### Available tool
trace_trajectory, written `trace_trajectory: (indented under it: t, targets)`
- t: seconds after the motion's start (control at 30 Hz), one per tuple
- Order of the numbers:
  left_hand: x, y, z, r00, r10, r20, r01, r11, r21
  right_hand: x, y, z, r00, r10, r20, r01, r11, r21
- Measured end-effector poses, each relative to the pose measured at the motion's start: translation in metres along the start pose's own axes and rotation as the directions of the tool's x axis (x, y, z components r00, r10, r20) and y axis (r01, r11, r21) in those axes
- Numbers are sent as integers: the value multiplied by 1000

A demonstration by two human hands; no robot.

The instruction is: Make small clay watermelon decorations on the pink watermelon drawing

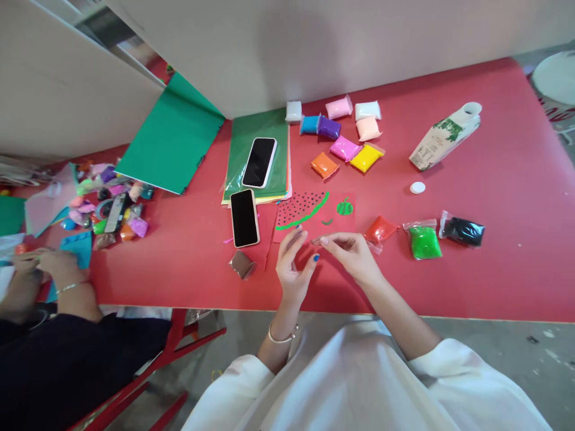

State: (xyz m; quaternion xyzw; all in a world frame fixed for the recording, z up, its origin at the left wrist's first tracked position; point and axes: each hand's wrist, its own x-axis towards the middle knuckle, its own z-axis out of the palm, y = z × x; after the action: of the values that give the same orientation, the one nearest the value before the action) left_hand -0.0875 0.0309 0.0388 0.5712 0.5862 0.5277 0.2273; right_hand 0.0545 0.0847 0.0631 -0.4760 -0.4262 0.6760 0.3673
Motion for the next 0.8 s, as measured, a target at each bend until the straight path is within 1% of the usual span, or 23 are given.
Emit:
trace_trajectory:
  t: [0.07, 0.17, 0.3, 0.43, 0.53, 0.63, 0.8]
  targets:
    - [1, 1, -1, 1000, 9, 29, -9, 1000, 19, 3, 5, 1, 1000, 4, -23, -4, 1000, 20]
    - [6, 2, -3, 997, 38, 63, -43, 996, 77, 5, 11, 1, 1000, 14, -5, -14, 1000, -3]
    - [11, 3, -4, 995, 77, 57, -83, 988, 129, 4, 14, 2, 1000, -6, 8, 6, 996, -91]
    - [13, 3, -3, 995, 91, 38, -95, 989, 116, 2, 12, 1, 999, -34, 7, 35, 984, -172]
    - [13, 4, -2, 996, 87, 4, -87, 991, 101, 1, 10, -2, 999, -38, -14, 35, 983, -180]
    - [10, 5, 0, 996, 72, -45, -68, 995, 77, 0, 8, -3, 999, -28, -35, 24, 991, -131]
    - [1, 6, 2, 998, -15, -64, 14, 1000, -11, -2, 5, 0, 1000, -9, 20, 11, 997, -74]
